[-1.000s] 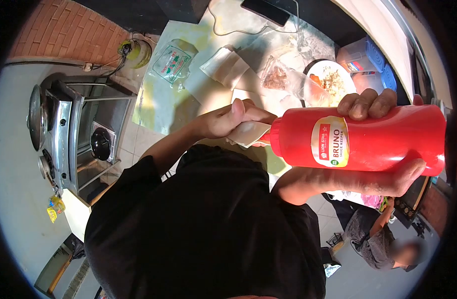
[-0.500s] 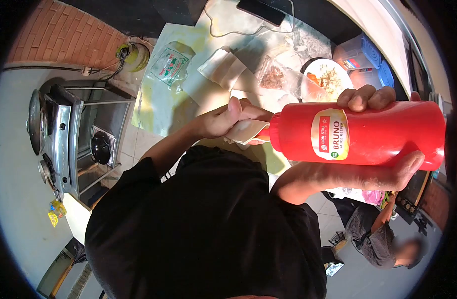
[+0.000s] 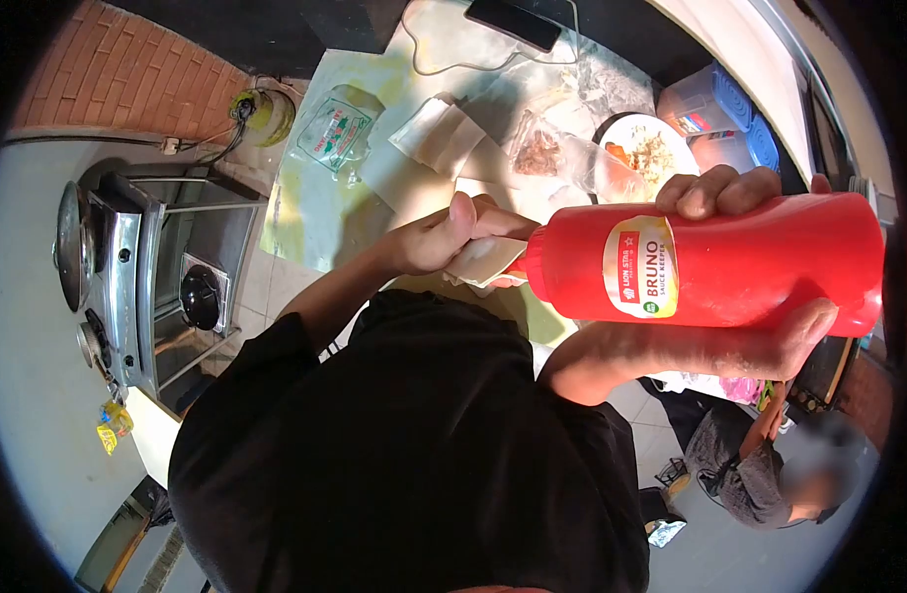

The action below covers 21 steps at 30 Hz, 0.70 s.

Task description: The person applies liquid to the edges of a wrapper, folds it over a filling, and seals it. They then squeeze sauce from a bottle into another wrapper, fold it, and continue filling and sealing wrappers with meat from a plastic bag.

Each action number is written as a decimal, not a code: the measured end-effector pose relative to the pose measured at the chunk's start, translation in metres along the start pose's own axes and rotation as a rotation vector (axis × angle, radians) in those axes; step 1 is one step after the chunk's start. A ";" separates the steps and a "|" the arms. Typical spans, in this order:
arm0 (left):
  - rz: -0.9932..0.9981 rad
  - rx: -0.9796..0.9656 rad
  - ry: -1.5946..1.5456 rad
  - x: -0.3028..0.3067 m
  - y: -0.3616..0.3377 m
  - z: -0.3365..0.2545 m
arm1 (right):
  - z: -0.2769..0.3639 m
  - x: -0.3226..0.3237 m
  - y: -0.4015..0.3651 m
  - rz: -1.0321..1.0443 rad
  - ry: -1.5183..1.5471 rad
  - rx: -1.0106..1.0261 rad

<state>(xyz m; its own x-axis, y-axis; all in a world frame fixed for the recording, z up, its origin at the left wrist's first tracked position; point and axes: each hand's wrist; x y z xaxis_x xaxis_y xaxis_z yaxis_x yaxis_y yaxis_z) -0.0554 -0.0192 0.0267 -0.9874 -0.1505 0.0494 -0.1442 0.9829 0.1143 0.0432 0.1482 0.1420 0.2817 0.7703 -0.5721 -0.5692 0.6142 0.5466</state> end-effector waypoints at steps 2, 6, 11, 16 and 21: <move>0.009 0.010 -0.016 0.000 0.000 -0.001 | 0.003 0.000 -0.001 -0.075 0.080 -0.058; 0.022 0.023 -0.040 0.003 0.000 0.001 | 0.010 -0.002 -0.001 -0.223 0.240 -0.173; 0.068 -0.047 -0.189 0.003 -0.006 0.025 | 0.006 0.010 0.006 -0.374 0.267 -0.157; 0.028 -0.003 -0.221 0.003 -0.010 0.022 | -0.008 0.059 -0.006 -0.524 0.520 -0.367; -0.094 0.102 -0.248 0.002 -0.015 0.015 | -0.054 0.142 -0.030 -0.725 1.060 -0.639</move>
<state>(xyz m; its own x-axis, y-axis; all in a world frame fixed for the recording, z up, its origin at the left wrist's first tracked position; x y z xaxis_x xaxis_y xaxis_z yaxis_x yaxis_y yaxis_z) -0.0558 -0.0323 0.0105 -0.9535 -0.2230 -0.2026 -0.2288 0.9735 0.0057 0.0589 0.2293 0.0114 0.1182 -0.3382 -0.9336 -0.8750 0.4090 -0.2589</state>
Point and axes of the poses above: each hand's wrist, its own y-axis towards the middle knuckle, its own x-axis out of the back of the hand, z = x × y, and after that the axes turned 7 degrees about y, right-handed
